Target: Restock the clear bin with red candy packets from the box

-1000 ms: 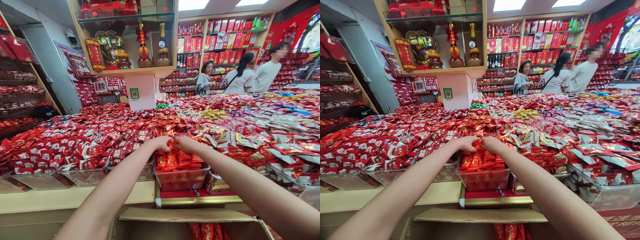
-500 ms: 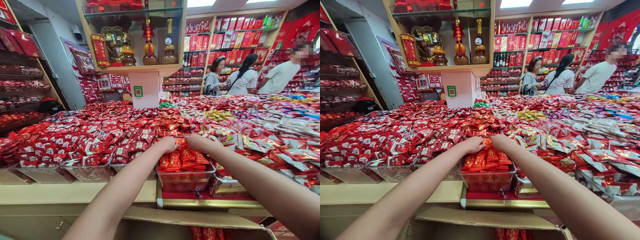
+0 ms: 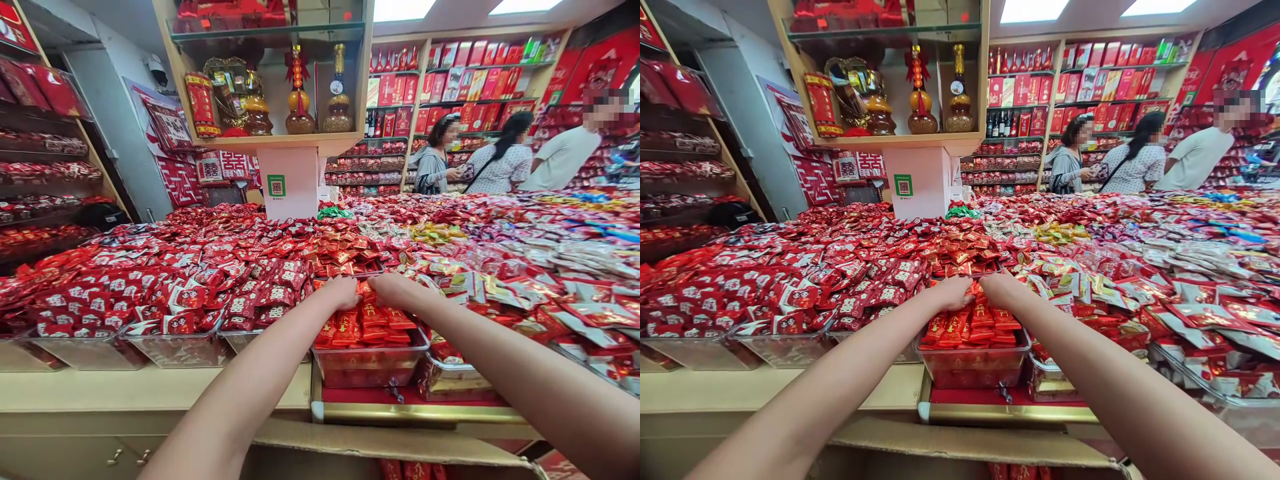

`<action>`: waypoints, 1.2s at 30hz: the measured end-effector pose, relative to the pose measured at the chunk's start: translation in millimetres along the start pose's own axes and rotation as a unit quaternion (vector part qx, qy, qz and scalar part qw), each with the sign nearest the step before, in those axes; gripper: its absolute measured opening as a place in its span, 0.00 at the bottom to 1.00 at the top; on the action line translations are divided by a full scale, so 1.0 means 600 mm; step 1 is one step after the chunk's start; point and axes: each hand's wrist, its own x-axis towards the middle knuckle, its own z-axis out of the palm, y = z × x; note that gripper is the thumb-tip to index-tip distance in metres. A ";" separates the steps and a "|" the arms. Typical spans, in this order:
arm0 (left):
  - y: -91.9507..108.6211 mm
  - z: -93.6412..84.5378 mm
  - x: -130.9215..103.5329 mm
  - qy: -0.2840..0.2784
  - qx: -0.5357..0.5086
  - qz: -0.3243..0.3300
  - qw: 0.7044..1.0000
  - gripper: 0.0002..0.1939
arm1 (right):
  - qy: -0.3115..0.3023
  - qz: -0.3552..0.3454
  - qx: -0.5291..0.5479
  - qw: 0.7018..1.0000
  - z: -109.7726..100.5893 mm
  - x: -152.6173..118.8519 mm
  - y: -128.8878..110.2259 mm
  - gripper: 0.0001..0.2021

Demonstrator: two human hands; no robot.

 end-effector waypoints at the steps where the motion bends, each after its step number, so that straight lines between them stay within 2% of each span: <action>1: -0.001 -0.001 0.000 -0.004 -0.002 0.001 1.000 0.16 | 0.003 -0.004 0.003 1.000 0.002 0.001 0.000 0.13; 9: -0.008 0.001 -0.007 0.021 -0.047 0.020 0.998 0.17 | 0.036 -0.022 0.016 0.999 0.016 0.005 -0.003 0.11; 15: -0.006 -0.003 -0.012 0.027 -0.132 0.018 0.991 0.16 | 0.110 -0.002 0.038 0.993 0.018 0.006 0.014 0.11; 18: -0.008 -0.014 -0.013 0.036 -0.201 0.006 0.979 0.16 | 0.157 0.023 0.057 0.986 0.011 0.006 0.024 0.12; 22: -0.003 -0.032 -0.034 0.101 -0.318 -0.049 0.941 0.18 | 0.238 0.039 0.084 0.967 -0.002 -0.022 0.013 0.14; 24: 0.009 -0.035 -0.061 0.120 -0.382 -0.074 0.913 0.25 | 0.308 0.009 0.116 0.944 -0.001 -0.050 -0.006 0.15; 27: 0.037 -0.033 -0.116 0.118 -0.473 -0.070 0.870 0.32 | 0.413 -0.094 0.200 0.883 0.015 -0.097 -0.042 0.13; 28: 0.048 -0.031 -0.134 0.117 -0.521 -0.061 0.843 0.34 | 0.433 -0.121 0.226 0.864 0.023 -0.111 -0.054 0.13; 30: 0.068 -0.027 -0.164 0.117 -0.689 -0.033 0.715 0.33 | 0.439 -0.143 0.266 0.847 0.040 -0.135 -0.076 0.14; 32: 0.088 -0.022 -0.183 0.151 -0.784 -0.028 0.601 0.25 | 0.431 -0.114 0.331 0.831 0.053 -0.153 -0.099 0.15; 33: 0.097 -0.020 -0.189 0.177 -0.801 -0.035 0.571 0.21 | 0.427 -0.076 0.390 0.812 0.057 -0.160 -0.111 0.15; 34: 0.106 -0.018 -0.193 0.202 -0.806 -0.046 0.554 0.18 | 0.415 -0.034 0.464 0.782 0.059 -0.165 -0.123 0.15; 36: 0.122 -0.013 -0.199 0.236 -0.804 -0.065 0.542 0.16 | 0.349 0.028 0.626 0.696 0.061 -0.173 -0.144 0.14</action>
